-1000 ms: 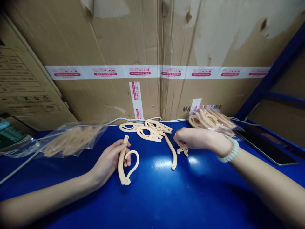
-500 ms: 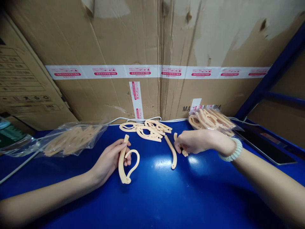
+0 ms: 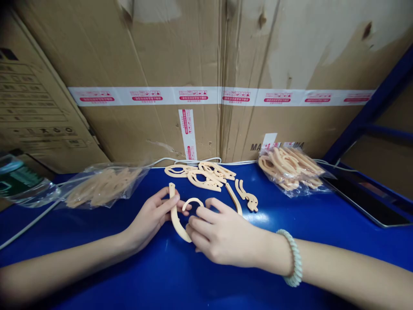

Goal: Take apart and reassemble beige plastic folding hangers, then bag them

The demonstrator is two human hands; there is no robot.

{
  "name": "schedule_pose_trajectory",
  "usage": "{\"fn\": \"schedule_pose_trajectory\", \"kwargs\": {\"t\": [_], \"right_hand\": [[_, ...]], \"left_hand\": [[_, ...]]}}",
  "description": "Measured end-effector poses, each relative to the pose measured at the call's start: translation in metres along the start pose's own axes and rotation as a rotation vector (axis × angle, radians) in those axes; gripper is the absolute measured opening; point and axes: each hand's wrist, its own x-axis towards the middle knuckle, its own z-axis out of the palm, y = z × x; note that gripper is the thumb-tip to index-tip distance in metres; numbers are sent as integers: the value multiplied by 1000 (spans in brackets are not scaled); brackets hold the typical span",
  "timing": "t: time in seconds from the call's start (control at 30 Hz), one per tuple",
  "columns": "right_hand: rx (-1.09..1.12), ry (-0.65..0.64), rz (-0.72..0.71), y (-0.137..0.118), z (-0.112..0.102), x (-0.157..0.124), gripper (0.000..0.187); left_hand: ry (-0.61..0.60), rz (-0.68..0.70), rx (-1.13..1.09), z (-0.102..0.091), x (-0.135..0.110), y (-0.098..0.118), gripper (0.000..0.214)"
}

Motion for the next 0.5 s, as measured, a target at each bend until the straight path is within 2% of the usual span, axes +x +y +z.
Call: {"fn": "schedule_pose_trajectory", "kwargs": {"t": [0.13,0.3,0.37,0.43,0.47,0.5], "right_hand": [[-2,25,74,5,5,-1,19],[77,1,167,11,-3,1,26],[109,-33,204,11,-4,0,26],[147,-62,243,10,-3,-2,28],[166,-67,261,9,-2,-2,29],[184,-66,281,9,-1,-3,30]], "left_hand": [[17,30,-6,1,0,0,33],[146,148,71,-2,2,1,37],[231,316,187,-5,3,1,37],[314,579,442,-8,1,3,31],[312,713,605,-9,-1,4,28],[255,827,774,-9,-4,5,27]]}}
